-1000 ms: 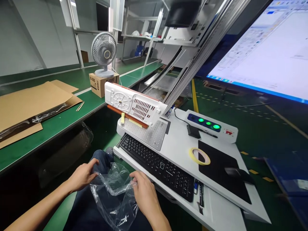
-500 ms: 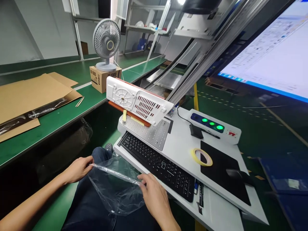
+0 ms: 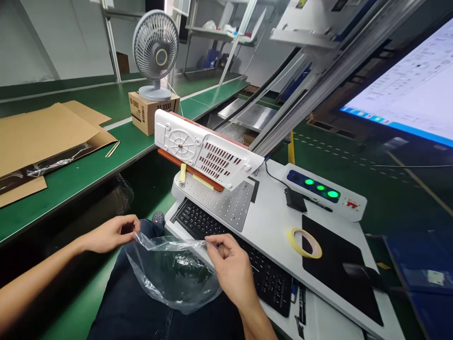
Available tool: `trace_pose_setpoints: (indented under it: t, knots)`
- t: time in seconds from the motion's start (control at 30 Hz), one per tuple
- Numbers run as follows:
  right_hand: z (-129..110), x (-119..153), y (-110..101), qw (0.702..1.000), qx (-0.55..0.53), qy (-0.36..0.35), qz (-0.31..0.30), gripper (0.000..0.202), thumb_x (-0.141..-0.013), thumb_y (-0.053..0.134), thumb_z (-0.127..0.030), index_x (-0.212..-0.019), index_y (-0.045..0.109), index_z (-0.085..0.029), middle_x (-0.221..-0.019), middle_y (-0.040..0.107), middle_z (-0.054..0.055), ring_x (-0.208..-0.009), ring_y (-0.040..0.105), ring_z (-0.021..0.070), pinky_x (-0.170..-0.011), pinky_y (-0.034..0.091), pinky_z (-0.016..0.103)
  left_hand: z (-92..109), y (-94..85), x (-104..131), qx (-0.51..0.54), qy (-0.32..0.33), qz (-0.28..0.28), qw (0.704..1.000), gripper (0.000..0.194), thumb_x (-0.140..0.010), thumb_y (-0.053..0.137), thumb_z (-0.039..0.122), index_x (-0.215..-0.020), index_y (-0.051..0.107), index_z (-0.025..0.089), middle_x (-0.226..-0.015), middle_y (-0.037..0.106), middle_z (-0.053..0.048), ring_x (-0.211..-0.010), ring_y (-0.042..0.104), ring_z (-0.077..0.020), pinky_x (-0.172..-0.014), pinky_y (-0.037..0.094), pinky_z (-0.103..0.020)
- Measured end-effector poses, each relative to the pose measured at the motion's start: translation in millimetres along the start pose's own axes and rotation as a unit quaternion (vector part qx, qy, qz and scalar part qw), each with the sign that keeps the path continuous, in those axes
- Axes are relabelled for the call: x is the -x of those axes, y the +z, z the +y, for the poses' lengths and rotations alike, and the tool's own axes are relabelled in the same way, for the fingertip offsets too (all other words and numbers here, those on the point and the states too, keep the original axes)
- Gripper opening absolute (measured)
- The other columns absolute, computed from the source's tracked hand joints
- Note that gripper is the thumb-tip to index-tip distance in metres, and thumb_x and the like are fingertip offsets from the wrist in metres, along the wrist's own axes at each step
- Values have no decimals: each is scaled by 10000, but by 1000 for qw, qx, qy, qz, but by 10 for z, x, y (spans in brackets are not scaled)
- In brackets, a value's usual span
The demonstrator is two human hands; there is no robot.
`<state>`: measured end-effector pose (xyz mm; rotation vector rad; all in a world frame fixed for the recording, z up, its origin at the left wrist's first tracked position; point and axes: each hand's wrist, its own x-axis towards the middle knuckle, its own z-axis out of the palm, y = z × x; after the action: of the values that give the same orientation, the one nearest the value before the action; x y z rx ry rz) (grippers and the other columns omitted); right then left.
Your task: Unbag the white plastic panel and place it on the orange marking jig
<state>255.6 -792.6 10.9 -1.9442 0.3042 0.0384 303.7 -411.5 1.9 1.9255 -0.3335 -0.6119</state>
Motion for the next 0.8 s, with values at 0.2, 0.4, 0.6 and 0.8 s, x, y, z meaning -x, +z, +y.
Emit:
trace_pose_setpoints:
  t: [0.2,0.4,0.6,0.8]
  knots:
    - [-306,-811,-143,983,-97,-53,148,677,-753,843,-822,-919,707,-180,-692,566,6,-551,373,118,-505,280,274,269,-701,-904,187,80,105,973,521,-814,850,496,-1225,659,237,-1178,771,-121,-1122,734,-297,-938,607,-451]
    - [-160,-1816,-190,952,-57,-66,293,809,-767,831,-781,-1247,668,-150,-1192,746,181,-1037,723,303,-890,604,400,424,-1463,-2362,40,80,368,926,733,-815,888,505,-1406,575,202,-1455,652,-191,-1329,657,-353,-1114,553,-519]
    - [-35,-2299,-254,962,0,-38,271,930,-649,791,-844,-1241,692,-134,-1249,762,221,-1143,727,381,-1054,556,504,580,-1878,-3111,-5,145,397,906,1146,-738,972,551,-1633,364,173,-1693,467,-254,-1577,458,-415,-1306,374,-527]
    - [-10,-2443,-292,965,93,-36,242,852,-748,590,-896,-1139,752,-156,-1144,795,225,-1087,741,434,-937,561,527,613,-1881,-3307,0,103,378,920,1069,-646,1014,610,-1473,493,177,-1489,657,-197,-1353,632,-395,-1088,530,-458]
